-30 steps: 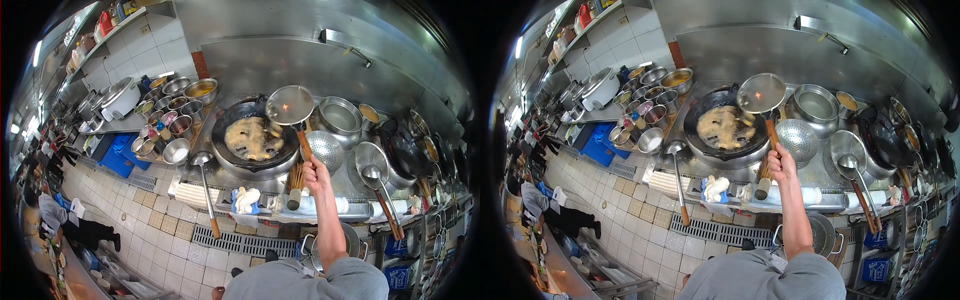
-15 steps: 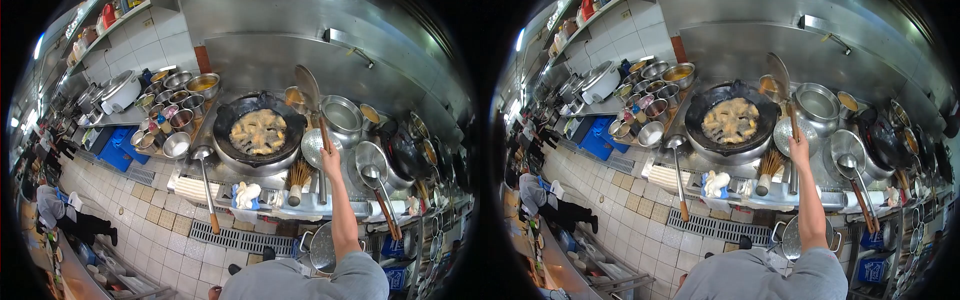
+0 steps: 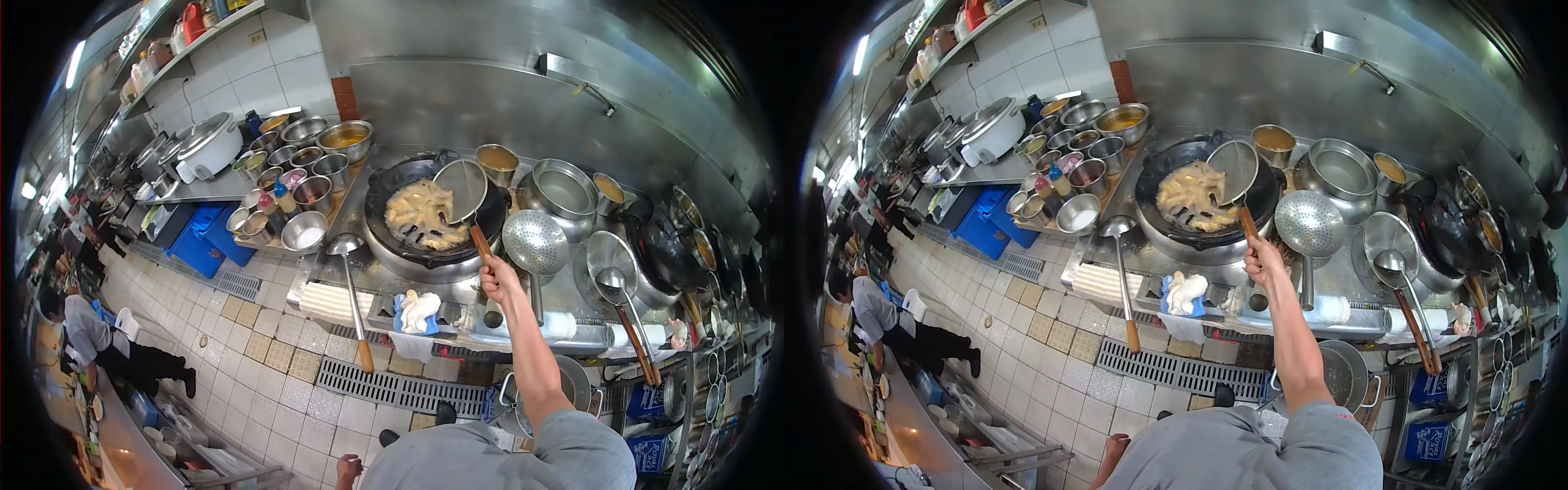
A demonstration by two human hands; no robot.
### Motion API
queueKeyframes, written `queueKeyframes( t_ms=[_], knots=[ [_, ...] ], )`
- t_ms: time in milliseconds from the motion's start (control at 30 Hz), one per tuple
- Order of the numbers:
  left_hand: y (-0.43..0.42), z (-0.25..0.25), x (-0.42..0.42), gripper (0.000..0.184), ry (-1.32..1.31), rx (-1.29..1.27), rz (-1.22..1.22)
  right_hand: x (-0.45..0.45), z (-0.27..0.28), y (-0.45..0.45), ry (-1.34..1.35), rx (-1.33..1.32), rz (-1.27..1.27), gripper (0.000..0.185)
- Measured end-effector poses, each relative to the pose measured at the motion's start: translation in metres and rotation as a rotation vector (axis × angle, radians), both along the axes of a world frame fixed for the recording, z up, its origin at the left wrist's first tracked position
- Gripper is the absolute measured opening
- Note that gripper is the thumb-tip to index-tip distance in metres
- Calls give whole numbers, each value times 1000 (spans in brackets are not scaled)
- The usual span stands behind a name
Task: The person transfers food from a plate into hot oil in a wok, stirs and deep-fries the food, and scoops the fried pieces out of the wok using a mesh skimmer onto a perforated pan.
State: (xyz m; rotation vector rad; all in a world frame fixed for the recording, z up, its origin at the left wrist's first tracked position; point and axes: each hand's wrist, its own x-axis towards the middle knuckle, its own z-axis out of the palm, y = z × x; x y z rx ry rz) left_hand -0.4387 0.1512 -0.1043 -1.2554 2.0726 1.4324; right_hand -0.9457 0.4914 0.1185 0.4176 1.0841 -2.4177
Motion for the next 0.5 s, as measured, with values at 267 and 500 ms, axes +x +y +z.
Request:
queueKeyframes(
  t_ms=[267,500],
  knots=[
    [-36,-89,71,28,-21,-122,-168,22,-10,-40,-125,-205,177,16],
    [-38,-97,82,28,-78,-1,-53,54,34,-42,2,-102,199,12]
  ],
)
